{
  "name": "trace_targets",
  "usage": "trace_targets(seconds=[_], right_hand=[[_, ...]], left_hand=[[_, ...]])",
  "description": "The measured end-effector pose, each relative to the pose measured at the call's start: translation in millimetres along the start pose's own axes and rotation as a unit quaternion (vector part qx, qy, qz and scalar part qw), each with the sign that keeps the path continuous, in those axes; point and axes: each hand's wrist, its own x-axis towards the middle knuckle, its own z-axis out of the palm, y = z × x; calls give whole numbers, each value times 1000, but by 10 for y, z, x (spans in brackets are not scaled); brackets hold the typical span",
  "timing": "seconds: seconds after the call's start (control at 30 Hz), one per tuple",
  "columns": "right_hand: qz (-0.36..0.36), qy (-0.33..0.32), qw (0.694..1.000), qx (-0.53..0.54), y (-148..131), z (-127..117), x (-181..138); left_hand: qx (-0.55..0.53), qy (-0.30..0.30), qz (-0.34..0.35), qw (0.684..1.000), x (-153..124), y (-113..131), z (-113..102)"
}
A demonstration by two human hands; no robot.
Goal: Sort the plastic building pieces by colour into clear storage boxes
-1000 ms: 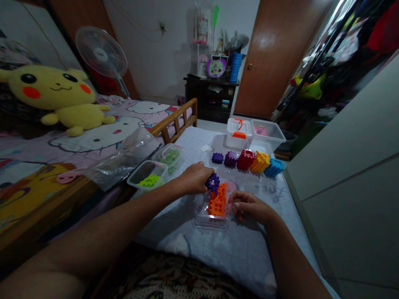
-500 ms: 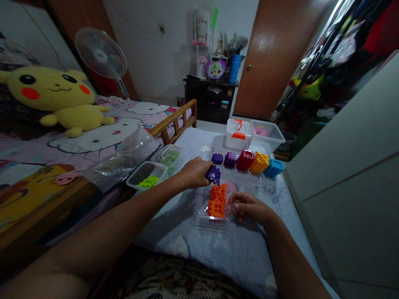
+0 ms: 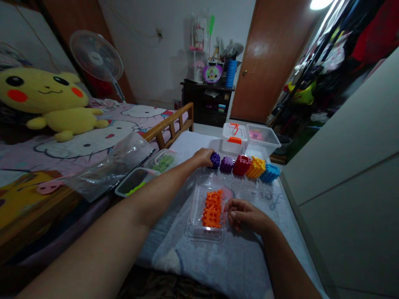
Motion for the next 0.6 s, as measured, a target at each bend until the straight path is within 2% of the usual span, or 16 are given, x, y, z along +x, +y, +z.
trace_targets(seconds=[0.2, 0.37, 0.53, 0.6], right_hand=[[1, -1, 1000, 7, 16, -8, -5], [4, -4, 1000, 10, 3, -4, -12], [4, 21, 1000, 3, -34, 28, -27], [-4, 40, 999, 6, -56, 48, -40]], left_hand=[[-7, -16, 5, 1000, 168, -84, 146], [-25, -39, 5, 999, 178, -106, 221], [-43, -23, -10, 999, 37, -49, 115], [-59, 10, -22, 998, -108, -6, 33]])
